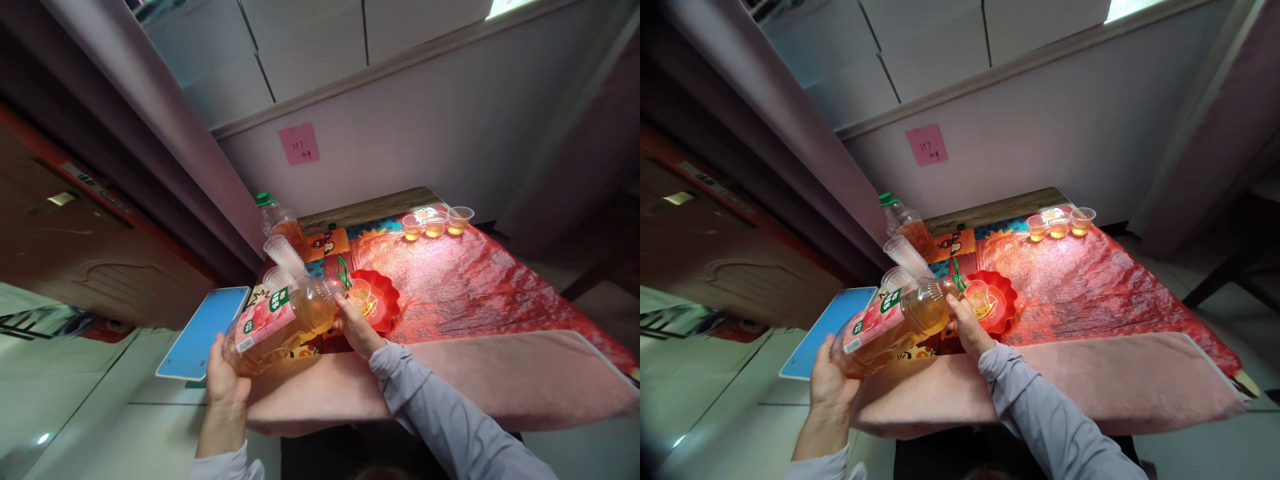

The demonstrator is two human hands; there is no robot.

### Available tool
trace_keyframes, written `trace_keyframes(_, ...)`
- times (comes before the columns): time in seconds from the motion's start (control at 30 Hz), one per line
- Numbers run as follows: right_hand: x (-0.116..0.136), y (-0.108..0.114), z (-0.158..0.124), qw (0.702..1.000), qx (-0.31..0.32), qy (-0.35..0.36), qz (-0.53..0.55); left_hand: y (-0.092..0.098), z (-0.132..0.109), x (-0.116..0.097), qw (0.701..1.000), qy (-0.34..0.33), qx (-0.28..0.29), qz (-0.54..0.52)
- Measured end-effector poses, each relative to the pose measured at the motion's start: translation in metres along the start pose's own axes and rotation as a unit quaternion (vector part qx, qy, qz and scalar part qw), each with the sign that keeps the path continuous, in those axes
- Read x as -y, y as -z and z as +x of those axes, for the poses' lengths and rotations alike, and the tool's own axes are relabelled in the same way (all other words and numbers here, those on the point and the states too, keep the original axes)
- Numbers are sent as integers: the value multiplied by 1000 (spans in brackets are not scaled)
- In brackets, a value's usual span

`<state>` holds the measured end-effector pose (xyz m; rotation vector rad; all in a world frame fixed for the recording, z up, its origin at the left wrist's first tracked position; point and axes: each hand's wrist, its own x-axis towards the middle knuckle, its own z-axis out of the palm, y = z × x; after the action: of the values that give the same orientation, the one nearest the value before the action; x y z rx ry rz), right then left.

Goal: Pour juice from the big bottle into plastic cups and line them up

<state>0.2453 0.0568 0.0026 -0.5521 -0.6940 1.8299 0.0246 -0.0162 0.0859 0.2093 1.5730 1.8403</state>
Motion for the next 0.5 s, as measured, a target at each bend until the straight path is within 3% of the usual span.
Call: trace_keyframes(0.5,-2,1,1,1000,-2,1,-12,5,9,6,1000,-5,2,10)
